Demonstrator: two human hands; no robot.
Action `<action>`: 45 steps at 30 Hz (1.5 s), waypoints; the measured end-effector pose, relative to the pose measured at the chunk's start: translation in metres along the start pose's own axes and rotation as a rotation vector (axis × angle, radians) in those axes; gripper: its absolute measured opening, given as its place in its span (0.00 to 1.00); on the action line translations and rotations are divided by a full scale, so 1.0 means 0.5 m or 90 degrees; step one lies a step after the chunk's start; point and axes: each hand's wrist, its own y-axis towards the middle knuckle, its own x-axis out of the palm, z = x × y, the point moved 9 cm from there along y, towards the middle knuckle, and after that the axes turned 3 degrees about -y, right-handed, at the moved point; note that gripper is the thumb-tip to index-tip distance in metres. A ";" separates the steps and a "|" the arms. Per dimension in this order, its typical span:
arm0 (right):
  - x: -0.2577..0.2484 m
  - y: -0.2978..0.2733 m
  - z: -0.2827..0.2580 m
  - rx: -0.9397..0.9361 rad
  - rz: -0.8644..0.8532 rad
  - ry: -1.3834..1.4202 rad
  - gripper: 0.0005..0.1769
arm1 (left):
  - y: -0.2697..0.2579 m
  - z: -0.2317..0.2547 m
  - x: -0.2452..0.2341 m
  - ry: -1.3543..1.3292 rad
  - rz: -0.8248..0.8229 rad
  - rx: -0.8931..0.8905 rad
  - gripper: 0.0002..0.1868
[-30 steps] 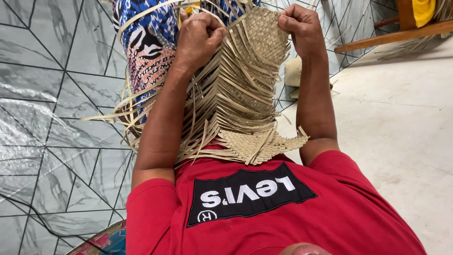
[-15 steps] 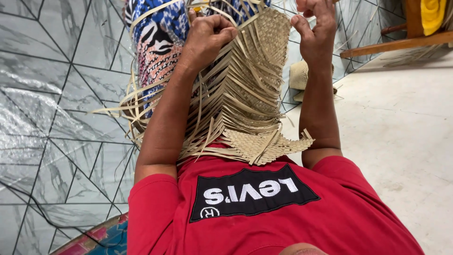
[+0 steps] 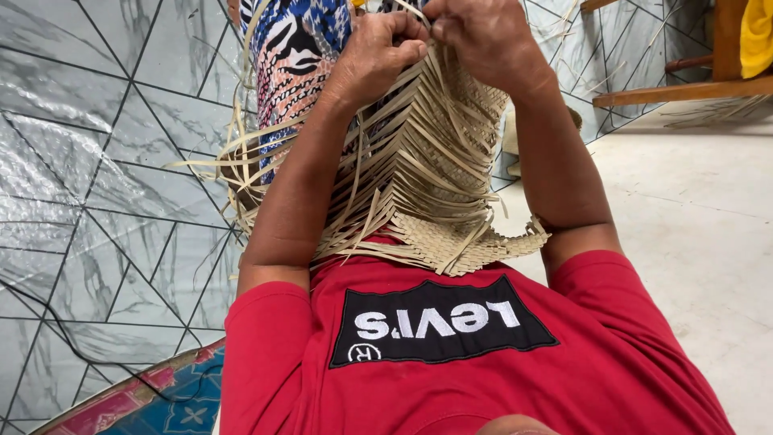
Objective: Weaving thin bamboo strips together by hand to create a structured mat or basket component.
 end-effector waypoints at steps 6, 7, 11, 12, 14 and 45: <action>0.034 -0.056 0.039 0.098 -0.052 -0.135 0.10 | 0.002 -0.023 0.005 -0.019 -0.021 -0.006 0.03; 0.059 -0.071 0.052 0.140 -0.123 -0.247 0.17 | 0.003 -0.024 0.006 -0.020 -0.023 -0.024 0.02; 0.059 -0.071 0.054 0.148 -0.033 -0.113 0.14 | 0.003 -0.005 0.001 -0.005 -0.015 0.002 0.04; 0.064 -0.078 0.066 0.147 -0.015 -0.021 0.13 | 0.002 -0.007 0.003 -0.011 -0.021 -0.003 0.03; 0.064 -0.084 0.079 0.147 0.001 0.073 0.15 | 0.003 -0.013 0.007 -0.017 -0.027 -0.009 0.03; 0.030 -0.068 -0.013 0.039 0.045 0.001 0.10 | 0.003 -0.062 0.008 0.095 -0.039 -0.111 0.03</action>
